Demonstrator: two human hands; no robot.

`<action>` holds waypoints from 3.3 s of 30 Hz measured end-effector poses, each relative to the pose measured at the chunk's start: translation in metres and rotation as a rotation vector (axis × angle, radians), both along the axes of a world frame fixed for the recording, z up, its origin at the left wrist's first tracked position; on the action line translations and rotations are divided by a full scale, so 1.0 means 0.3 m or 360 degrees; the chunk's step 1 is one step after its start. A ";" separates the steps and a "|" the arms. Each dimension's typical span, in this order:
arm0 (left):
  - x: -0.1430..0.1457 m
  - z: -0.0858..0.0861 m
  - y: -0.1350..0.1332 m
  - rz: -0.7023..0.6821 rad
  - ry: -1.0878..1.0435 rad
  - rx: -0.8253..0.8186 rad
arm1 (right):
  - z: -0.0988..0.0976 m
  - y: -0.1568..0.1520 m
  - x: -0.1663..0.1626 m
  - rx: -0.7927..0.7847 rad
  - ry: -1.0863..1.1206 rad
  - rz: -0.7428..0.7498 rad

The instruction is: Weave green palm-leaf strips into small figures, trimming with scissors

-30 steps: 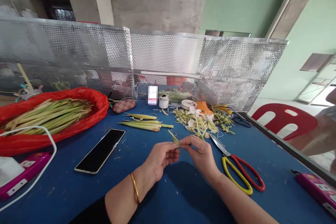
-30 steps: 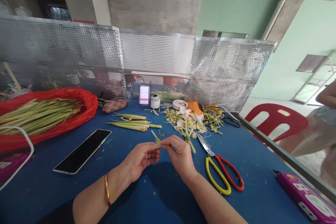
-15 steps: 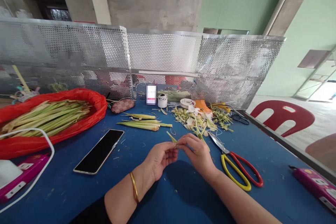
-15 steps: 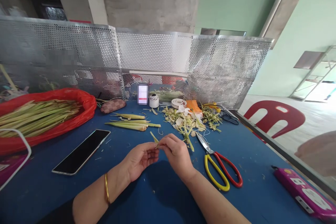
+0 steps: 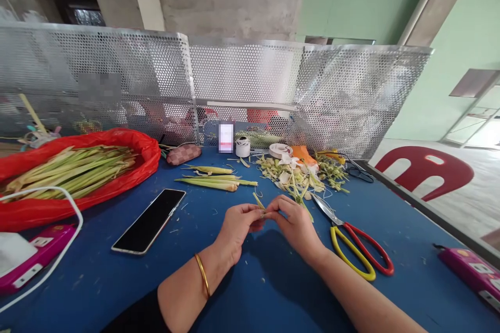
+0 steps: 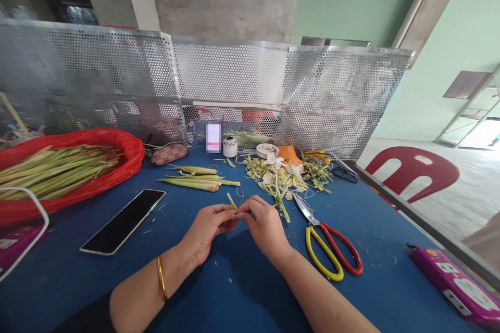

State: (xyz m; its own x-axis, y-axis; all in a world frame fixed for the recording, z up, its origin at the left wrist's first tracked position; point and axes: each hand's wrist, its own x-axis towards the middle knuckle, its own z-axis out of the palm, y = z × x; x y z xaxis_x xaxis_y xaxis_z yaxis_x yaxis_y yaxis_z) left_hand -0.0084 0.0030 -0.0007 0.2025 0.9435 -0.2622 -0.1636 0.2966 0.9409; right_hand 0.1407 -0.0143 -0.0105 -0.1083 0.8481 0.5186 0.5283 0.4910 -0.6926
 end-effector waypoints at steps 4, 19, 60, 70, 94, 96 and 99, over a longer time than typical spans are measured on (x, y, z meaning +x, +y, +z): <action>0.013 0.011 -0.009 0.0054 0.0140 0.0182 | 0.007 -0.006 -0.002 -0.0206 0.0066 -0.0117; -0.002 -0.026 0.012 -0.0124 0.0470 0.0671 | -0.013 0.002 -0.007 -0.0323 0.0325 -0.0111; 0.000 -0.049 0.021 -0.0039 0.0445 0.0490 | -0.036 0.022 -0.028 -0.0470 0.0449 -0.0097; 0.007 -0.045 0.008 -0.0154 0.0516 0.0236 | -0.016 -0.002 -0.035 -0.0185 -0.0155 -0.0196; 0.010 -0.022 0.005 0.0105 0.0056 0.0120 | -0.012 -0.005 -0.043 -0.0707 0.0737 -0.0053; 0.006 -0.025 0.008 0.0067 0.0055 0.0091 | -0.009 -0.006 -0.045 -0.0721 0.0793 -0.0073; -0.001 -0.031 0.013 -0.0008 0.0064 0.0059 | -0.011 -0.008 -0.047 -0.0678 0.0864 -0.0107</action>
State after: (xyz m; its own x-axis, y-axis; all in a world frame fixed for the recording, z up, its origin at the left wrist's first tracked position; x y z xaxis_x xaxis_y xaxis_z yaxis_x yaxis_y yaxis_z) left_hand -0.0086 0.0068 -0.0098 0.1970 0.9518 -0.2351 -0.1241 0.2621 0.9570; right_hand 0.1267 -0.0168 -0.0139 0.1325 0.9856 0.1051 0.0721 0.0961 -0.9928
